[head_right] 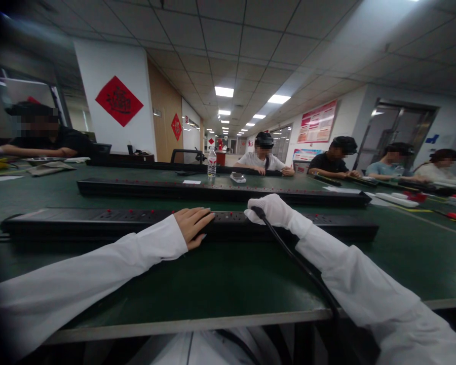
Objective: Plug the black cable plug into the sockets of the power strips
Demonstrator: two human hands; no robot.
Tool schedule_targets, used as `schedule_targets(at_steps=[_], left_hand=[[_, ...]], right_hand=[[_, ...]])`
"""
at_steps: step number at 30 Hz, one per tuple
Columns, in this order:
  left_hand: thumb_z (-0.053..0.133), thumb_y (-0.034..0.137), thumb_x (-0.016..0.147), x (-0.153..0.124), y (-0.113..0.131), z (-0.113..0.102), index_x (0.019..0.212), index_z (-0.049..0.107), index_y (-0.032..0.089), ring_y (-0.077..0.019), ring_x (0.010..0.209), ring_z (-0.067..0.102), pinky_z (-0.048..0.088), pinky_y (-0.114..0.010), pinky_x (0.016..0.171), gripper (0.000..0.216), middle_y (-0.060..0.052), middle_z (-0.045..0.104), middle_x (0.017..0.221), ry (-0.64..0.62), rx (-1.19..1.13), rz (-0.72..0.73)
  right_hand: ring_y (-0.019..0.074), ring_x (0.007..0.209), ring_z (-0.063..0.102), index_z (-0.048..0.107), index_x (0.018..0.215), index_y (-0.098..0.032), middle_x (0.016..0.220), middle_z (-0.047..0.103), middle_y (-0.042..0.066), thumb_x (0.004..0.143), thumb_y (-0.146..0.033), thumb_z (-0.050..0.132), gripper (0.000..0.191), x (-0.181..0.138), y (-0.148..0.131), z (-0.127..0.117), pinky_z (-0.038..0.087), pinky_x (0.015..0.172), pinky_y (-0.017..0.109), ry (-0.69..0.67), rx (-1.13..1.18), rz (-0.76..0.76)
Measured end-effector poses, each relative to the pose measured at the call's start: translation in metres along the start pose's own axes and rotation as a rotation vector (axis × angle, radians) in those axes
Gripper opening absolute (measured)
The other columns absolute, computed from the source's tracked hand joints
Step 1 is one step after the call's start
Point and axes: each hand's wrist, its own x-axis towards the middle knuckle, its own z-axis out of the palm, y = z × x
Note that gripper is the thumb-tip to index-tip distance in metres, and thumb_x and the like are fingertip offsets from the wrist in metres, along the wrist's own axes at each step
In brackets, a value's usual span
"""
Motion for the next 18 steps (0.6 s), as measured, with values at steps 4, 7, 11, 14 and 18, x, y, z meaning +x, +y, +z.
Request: schedule_targets(at_steps=[4, 7, 11, 14, 18], left_hand=[[0.049, 0.031, 0.075, -0.0001, 0.0003, 0.0009, 0.127, 0.039, 0.014, -0.0295, 0.110, 0.045, 0.040, -0.042, 0.084, 0.056, -0.014, 0.044, 0.128, 0.012, 0.005, -0.008], [0.049, 0.030, 0.074, -0.0001, 0.0006, 0.0026, 0.126, 0.040, 0.014, -0.0292, 0.110, 0.045, 0.040, -0.042, 0.084, 0.055, -0.014, 0.045, 0.128, 0.020, 0.007, -0.008], [0.048, 0.030, 0.074, -0.0001, 0.0013, 0.0018, 0.127, 0.040, 0.014, -0.0291, 0.111, 0.045, 0.040, -0.042, 0.084, 0.055, -0.014, 0.045, 0.128, 0.017, -0.002, -0.013], [0.048, 0.031, 0.075, 0.0004, 0.0017, 0.0000, 0.127, 0.039, 0.013, -0.0296, 0.111, 0.044, 0.040, -0.042, 0.084, 0.056, -0.014, 0.044, 0.128, 0.005, -0.005, -0.021], [0.048, 0.030, 0.074, 0.0004, 0.0016, 0.0001, 0.126, 0.040, 0.013, -0.0290, 0.110, 0.045, 0.040, -0.042, 0.085, 0.055, -0.014, 0.044, 0.128, 0.009, -0.003, -0.014]], right_hand=[[0.0070, 0.045, 0.045, 0.056, 0.067, -0.020, 0.049, 0.054, -0.002, 0.081, -0.040, 0.040, 0.029, -0.0001, 0.0008, 0.0006, 0.026, 0.048, 0.020, 0.013, -0.009, -0.009], [0.0070, 0.046, 0.046, 0.056, 0.067, -0.020, 0.050, 0.055, -0.002, 0.081, -0.039, 0.040, 0.029, -0.0004, 0.0017, 0.0010, 0.027, 0.049, 0.020, 0.015, -0.019, -0.019], [0.0069, 0.046, 0.046, 0.057, 0.068, -0.020, 0.050, 0.054, -0.002, 0.081, -0.039, 0.041, 0.028, -0.0008, 0.0015, 0.0015, 0.028, 0.049, 0.020, 0.017, -0.014, -0.020], [0.0067, 0.045, 0.044, 0.056, 0.066, -0.020, 0.049, 0.052, -0.002, 0.080, -0.039, 0.041, 0.028, -0.0005, 0.0003, 0.0011, 0.027, 0.048, 0.019, 0.030, -0.013, -0.003], [0.0064, 0.043, 0.043, 0.055, 0.065, -0.020, 0.048, 0.052, -0.002, 0.080, -0.039, 0.041, 0.029, -0.0003, -0.0008, -0.0004, 0.027, 0.047, 0.019, 0.025, -0.008, -0.002]])
